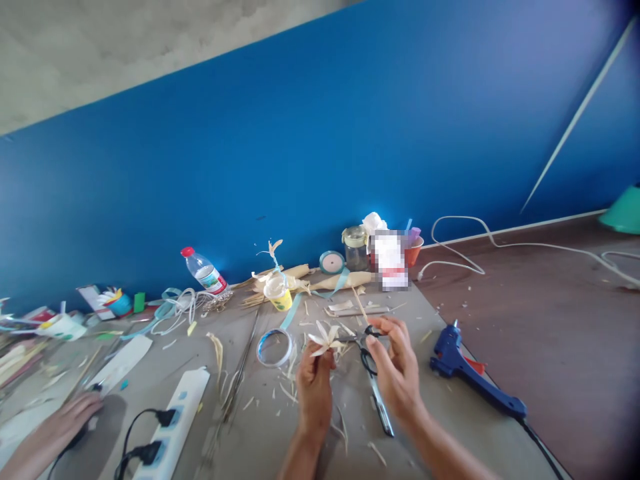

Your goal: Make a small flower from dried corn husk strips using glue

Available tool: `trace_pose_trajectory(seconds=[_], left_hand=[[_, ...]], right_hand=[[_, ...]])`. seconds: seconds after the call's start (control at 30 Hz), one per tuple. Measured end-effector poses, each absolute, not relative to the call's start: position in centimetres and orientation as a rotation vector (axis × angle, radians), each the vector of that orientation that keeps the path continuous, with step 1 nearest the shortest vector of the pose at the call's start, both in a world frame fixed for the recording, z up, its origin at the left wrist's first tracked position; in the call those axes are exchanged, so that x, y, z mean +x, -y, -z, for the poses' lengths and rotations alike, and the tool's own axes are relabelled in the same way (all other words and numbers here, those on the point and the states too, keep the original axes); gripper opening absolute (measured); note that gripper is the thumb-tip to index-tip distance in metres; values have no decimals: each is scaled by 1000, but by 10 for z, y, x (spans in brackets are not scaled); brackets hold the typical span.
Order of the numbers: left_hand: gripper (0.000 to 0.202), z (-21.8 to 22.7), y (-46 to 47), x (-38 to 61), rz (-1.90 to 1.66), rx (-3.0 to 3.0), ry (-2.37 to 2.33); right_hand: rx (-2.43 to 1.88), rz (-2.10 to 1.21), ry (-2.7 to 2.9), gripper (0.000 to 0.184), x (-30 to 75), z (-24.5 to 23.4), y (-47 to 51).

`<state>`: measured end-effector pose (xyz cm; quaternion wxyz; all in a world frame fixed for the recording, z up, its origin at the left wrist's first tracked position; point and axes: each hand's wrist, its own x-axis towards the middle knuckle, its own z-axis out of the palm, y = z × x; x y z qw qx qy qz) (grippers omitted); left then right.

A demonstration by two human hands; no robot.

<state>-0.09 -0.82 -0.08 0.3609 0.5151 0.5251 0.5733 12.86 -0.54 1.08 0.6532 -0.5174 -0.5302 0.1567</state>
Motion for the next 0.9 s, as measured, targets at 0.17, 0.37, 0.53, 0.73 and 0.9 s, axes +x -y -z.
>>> trace_pose_trajectory(seconds=[0.17,0.37,0.53,0.73,0.9], left_hand=[[24,7,3,0,-1527,1197,-1314],[25,5,2,-1,-1459,1133,-1288],[23,1,2,0,-1363,1239,-1296],[23,0,2,0,-1280,1329,-1287],[23,-4,4,1,-1241,1419,-1203]], right_hand=[[-1227,-765,1087,16,123,-1,-4],[-1084,-1139,1120,18,110,-9,2],[-879,-1362,1020,17,104,-9,0],[-809,-1445,897,22,103,-6,-5],[-808,-1423,900,25,107,-7,-7]])
